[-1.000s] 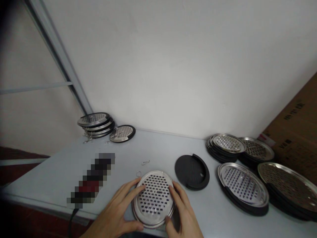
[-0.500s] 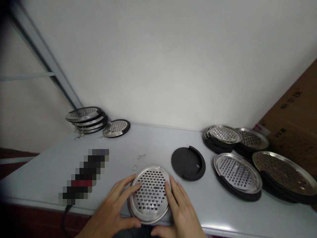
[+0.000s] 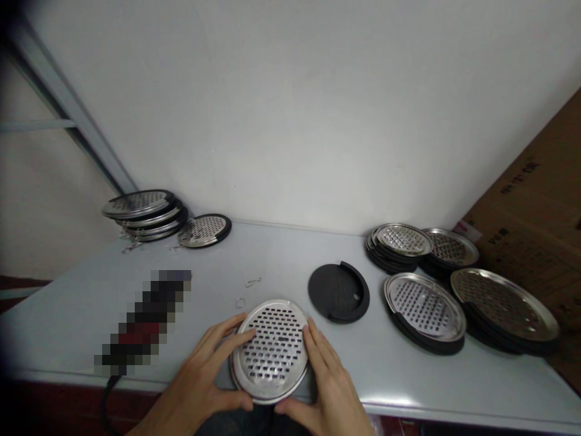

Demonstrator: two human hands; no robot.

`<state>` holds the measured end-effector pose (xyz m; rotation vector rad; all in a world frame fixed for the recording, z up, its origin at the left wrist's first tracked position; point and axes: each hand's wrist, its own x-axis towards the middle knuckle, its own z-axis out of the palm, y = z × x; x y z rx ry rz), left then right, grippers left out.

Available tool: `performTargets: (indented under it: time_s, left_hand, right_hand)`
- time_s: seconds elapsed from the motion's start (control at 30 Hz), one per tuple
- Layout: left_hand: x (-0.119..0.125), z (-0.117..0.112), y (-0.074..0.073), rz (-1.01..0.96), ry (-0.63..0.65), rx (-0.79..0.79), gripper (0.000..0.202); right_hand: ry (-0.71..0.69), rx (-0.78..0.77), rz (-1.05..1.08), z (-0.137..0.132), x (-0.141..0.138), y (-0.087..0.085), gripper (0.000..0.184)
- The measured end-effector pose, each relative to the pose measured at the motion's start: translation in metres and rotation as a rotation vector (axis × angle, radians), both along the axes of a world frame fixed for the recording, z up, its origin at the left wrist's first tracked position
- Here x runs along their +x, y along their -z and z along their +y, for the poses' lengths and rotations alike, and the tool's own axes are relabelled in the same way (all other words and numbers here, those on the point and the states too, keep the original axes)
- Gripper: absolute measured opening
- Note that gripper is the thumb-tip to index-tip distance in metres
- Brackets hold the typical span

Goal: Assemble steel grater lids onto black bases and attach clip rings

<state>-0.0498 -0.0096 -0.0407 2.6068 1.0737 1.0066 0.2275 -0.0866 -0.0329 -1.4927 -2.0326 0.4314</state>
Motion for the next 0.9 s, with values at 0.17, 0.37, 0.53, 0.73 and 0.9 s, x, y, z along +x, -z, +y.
performTargets:
  time_s: [0.17, 0.37, 0.53, 0.73, 0.9]
  left_hand:
    - [-0.001, 0.001, -0.001, 0.07, -0.013, -0.036, 0.09]
    - [-0.008, 0.002, -0.008, 0.151, -0.047, 0.071, 0.092]
    - [-0.019, 0.004, -0.016, 0.203, -0.065, 0.136, 0.09]
    - [-0.021, 0.006, -0.012, 0.231, -0.061, 0.165, 0.09]
    - [-0.017, 0.005, -0.012, 0.158, -0.088, 0.163, 0.089]
  right_hand:
    - [0.055, 0.077, -0.069, 0.001, -0.002, 0.001, 0.115]
    - [0.073, 0.188, -0.143, 0.002, 0.007, -0.007, 0.099]
    - [0.477, 0.3, -0.124, 0.017, 0.043, -0.012, 0.055]
    - [0.453, 0.183, 0.0, 0.028, 0.064, -0.026, 0.026]
    - [0.283, 0.223, -0.047, 0.008, 0.056, -0.049, 0.023]
